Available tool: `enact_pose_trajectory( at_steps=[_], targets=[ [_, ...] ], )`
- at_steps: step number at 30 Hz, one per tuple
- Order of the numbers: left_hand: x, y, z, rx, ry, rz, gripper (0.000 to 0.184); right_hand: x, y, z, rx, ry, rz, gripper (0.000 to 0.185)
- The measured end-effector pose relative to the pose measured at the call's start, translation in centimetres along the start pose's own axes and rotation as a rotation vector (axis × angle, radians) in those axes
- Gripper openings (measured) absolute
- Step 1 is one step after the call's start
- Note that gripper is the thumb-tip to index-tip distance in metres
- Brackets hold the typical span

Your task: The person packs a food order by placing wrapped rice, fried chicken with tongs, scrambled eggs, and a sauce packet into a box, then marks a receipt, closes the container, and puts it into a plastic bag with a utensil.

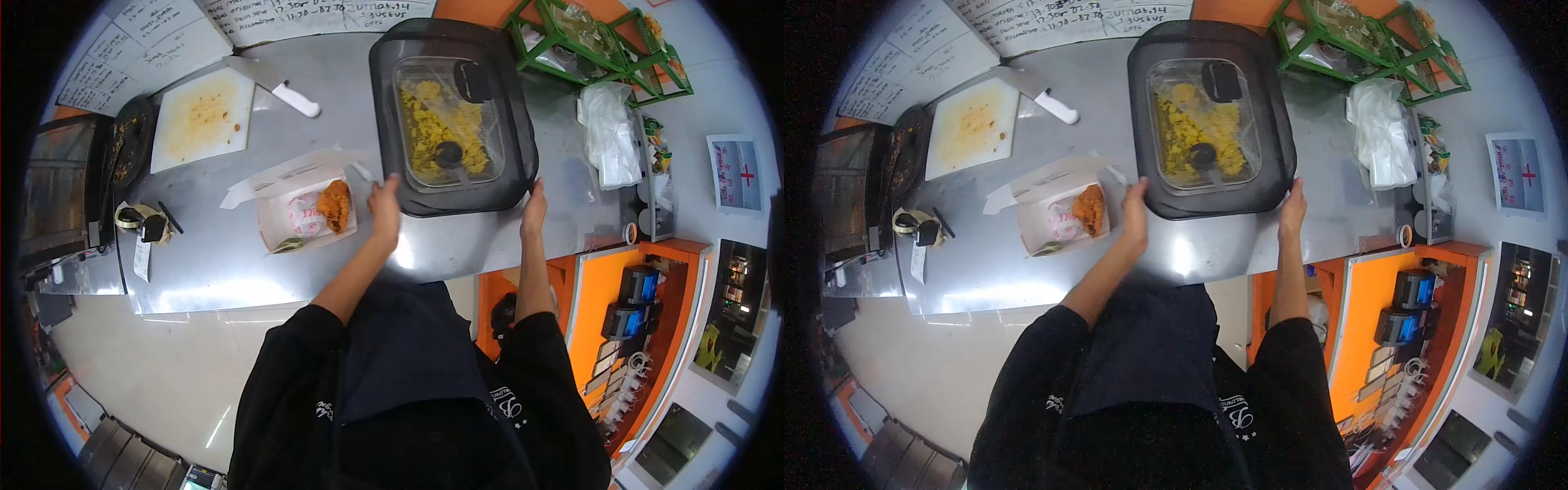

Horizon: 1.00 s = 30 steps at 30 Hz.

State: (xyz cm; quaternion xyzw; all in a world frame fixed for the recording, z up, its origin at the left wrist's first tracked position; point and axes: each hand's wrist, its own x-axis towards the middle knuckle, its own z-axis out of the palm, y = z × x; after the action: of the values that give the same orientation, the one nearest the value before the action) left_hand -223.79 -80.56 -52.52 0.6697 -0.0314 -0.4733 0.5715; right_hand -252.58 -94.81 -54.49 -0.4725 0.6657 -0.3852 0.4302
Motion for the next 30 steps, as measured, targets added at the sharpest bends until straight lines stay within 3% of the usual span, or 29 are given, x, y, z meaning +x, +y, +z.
enact_pose_trajectory(
  at_steps=[4,7,10,12,14,17,20,26,30],
  targets=[
    [-0.9,2.3,-0.8,-0.435,-0.083,-0.253,0.037,-1.5,-4.0,-1.7,0.150,-0.003,0.019,0.063],
    [-3.4,6.3,-2.1,-0.500,-0.375,-0.221,0.028,-3.4,-6.2,-3.6,0.735,0.079,0.039,0.056],
    [-7.9,14.3,1.0,-0.528,-0.545,-0.111,0.020,-4.4,-0.5,-3.6,0.308,0.057,0.130,0.045],
    [-8.4,16.9,3.0,-0.585,-0.644,-0.031,0.020,-6.8,-2.9,-0.8,0.055,-0.474,-0.089,0.041],
    [-7.7,18.8,4.8,-0.598,-0.707,0.024,0.021,-9.1,-10.1,3.3,-0.487,-0.553,-0.241,0.040],
    [-6.9,20.7,6.7,-0.559,-0.787,0.073,0.019,-7.5,-9.6,7.9,-0.738,-0.532,-0.450,0.040],
    [-6.7,21.7,7.6,-0.554,-0.835,0.064,0.017,-6.6,-10.3,8.5,-0.724,-0.576,-0.560,0.031],
    [-6.8,21.4,7.4,-0.592,-0.869,0.038,0.016,-8.7,-13.4,9.5,-1.355,-0.411,-0.867,0.009],
    [-6.5,21.5,7.1,-0.637,-0.878,-0.016,0.016,-7.8,-11.8,12.4,-1.482,-0.459,-0.839,0.011]
  ],
)
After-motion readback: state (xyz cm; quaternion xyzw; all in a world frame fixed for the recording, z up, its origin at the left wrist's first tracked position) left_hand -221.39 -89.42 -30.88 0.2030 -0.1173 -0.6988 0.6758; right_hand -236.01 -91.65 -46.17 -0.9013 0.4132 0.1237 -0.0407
